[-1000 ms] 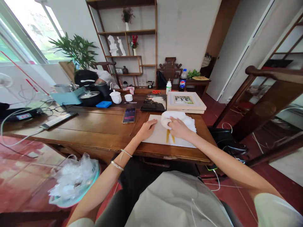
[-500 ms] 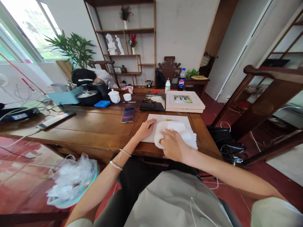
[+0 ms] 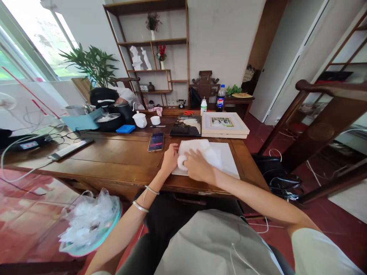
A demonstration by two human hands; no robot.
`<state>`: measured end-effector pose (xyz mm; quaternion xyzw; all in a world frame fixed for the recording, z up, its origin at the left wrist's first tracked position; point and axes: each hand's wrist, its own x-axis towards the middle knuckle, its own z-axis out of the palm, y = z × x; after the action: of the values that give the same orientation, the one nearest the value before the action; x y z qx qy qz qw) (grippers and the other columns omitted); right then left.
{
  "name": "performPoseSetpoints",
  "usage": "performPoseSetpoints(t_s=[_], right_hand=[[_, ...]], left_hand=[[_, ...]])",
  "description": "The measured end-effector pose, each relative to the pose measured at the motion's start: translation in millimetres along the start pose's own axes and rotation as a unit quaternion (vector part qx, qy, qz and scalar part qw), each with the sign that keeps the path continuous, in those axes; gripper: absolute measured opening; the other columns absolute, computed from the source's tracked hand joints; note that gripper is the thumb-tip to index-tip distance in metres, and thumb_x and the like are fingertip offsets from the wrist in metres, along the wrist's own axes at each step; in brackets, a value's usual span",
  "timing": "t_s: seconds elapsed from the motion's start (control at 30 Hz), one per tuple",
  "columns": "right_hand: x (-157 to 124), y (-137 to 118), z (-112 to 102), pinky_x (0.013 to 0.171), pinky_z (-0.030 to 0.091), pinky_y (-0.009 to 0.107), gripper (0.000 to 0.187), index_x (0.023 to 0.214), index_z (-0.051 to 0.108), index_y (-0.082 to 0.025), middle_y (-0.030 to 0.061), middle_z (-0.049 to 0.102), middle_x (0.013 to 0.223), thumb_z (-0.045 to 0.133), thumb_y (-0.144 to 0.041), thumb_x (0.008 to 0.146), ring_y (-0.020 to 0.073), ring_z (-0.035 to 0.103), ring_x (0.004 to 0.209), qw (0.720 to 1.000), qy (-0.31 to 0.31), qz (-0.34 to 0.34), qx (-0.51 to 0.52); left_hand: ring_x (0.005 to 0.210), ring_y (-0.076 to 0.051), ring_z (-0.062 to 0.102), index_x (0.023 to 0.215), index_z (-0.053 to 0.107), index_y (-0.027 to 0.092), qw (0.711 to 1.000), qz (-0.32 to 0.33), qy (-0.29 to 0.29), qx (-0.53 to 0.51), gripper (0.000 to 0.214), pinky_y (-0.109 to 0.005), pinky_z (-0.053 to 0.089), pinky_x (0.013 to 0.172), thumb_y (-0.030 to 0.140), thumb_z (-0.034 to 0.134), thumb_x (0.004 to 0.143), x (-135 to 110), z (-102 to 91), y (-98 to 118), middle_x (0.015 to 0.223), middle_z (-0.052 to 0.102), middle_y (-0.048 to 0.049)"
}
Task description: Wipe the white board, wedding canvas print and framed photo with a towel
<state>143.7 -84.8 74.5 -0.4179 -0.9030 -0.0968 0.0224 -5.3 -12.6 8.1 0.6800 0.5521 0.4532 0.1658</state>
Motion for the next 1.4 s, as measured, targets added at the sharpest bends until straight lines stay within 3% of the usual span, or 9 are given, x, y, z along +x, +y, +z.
performPoseSetpoints(t_s=[0.13, 0.37, 0.53, 0.83, 0.93, 1.1, 1.2, 1.27, 1.4], right_hand=[[-42, -3, -13, 0.097, 0.032, 0.046, 0.022, 0.086, 0.068, -0.013, 0.0161, 0.058, 0.118, 0.049, -0.014, 0.074, 0.0304, 0.044, 0.118, 0.994, 0.001, -0.097, 0.058], [-71, 47, 5, 0.1, 0.011, 0.067, 0.029, 0.076, 0.064, -0.015, 0.0117, 0.042, 0.14, 0.043, -0.001, 0.061, 0.0318, 0.024, 0.134, 0.989, 0.022, 0.044, 0.136], [-71, 57, 22, 0.1, 0.01, 0.069, 0.029, 0.072, 0.063, -0.015, 0.0086, 0.037, 0.144, 0.041, 0.0, 0.06, 0.0298, 0.018, 0.137, 0.989, 0.042, 0.039, 0.137], [-62, 25, 13, 0.105, 0.004, 0.064, 0.028, 0.071, 0.071, -0.016, 0.0112, 0.035, 0.145, 0.06, -0.04, 0.078, 0.0371, 0.016, 0.135, 0.99, 0.134, 0.006, 0.045], [-62, 19, 13, 0.107, 0.011, 0.06, 0.01, 0.069, 0.071, -0.015, 0.0114, 0.028, 0.148, 0.063, -0.019, 0.073, 0.0377, 0.016, 0.135, 0.989, 0.144, 0.006, 0.012], [-77, 39, 2, 0.106, 0.03, 0.05, 0.022, 0.071, 0.071, -0.016, 0.0109, 0.039, 0.142, 0.053, -0.005, 0.067, 0.0321, 0.028, 0.133, 0.975, 0.208, -0.01, 0.078], [-90, 54, -13, 0.099, 0.041, 0.047, 0.027, 0.094, 0.07, -0.019, 0.01, 0.059, 0.122, 0.056, -0.014, 0.072, 0.0294, 0.049, 0.118, 0.938, 0.319, 0.058, 0.123], [-96, 60, -24, 0.093, 0.046, 0.046, 0.023, 0.096, 0.068, -0.022, 0.0074, 0.069, 0.101, 0.062, -0.023, 0.074, 0.0277, 0.061, 0.099, 0.888, 0.407, 0.135, 0.165], [-92, 63, -46, 0.089, 0.049, 0.043, 0.018, 0.084, 0.066, -0.022, 0.0032, 0.07, 0.085, 0.072, -0.026, 0.068, 0.0243, 0.065, 0.084, 0.715, 0.524, 0.219, 0.409]], left_hand=[[0.102, -0.021, 0.062, 0.111, 0.052, 0.017, 0.995, -0.079, -0.053, -0.015, 0.036, -0.033, 0.042, 0.092, 0.007, 0.045, 0.077, -5, -11.9, 5, 0.101, 0.069, -0.009], [0.094, -0.021, 0.062, 0.113, 0.05, 0.016, 0.945, -0.245, -0.115, -0.183, 0.046, -0.033, 0.044, 0.084, 0.014, 0.051, 0.067, 4, -18.1, 27, 0.096, 0.068, -0.0075], [0.087, -0.02, 0.062, 0.101, 0.053, 0.019, 0.878, -0.342, -0.148, -0.301, 0.042, -0.032, 0.045, 0.081, 0.013, 0.049, 0.06, 19, -20.8, 37, 0.076, 0.064, -0.0031], [0.068, -0.02, 0.063, 0.103, 0.051, 0.019, 0.806, -0.383, -0.168, -0.419, 0.038, -0.038, 0.051, 0.067, 0.021, 0.048, 0.066, 21, -50.5, 50, 0.084, 0.062, -0.0068], [0.072, -0.02, 0.064, 0.112, 0.049, 0.02, 0.804, -0.363, -0.128, -0.453, 0.043, -0.037, 0.052, 0.069, 0.019, 0.049, 0.069, 15, -64.3, 70, 0.092, 0.063, -0.008], [0.098, -0.023, 0.063, 0.118, 0.046, 0.018, 0.802, -0.266, -0.113, -0.523, 0.039, -0.041, 0.049, 0.085, 0.024, 0.047, 0.08, -1, -80.4, 89, 0.109, 0.062, -0.0135], [0.113, -0.025, 0.056, 0.115, 0.05, 0.018, 0.823, -0.16, -0.116, -0.533, 0.033, -0.044, 0.045, 0.094, 0.029, 0.05, 0.083, -16, -73.5, 81, 0.12, 0.059, -0.0133], [0.114, -0.026, 0.055, 0.111, 0.054, 0.017, 0.854, -0.163, -0.121, -0.478, 0.036, -0.044, 0.042, 0.097, 0.026, 0.062, 0.077, -28, -60.6, 72, 0.122, 0.058, -0.0133], [0.116, -0.025, 0.054, 0.118, 0.053, 0.02, 0.842, -0.232, -0.151, -0.464, 0.061, -0.043, 0.04, 0.1, 0.015, 0.077, 0.062, -55, -31.7, 65, 0.125, 0.056, -0.0138]])
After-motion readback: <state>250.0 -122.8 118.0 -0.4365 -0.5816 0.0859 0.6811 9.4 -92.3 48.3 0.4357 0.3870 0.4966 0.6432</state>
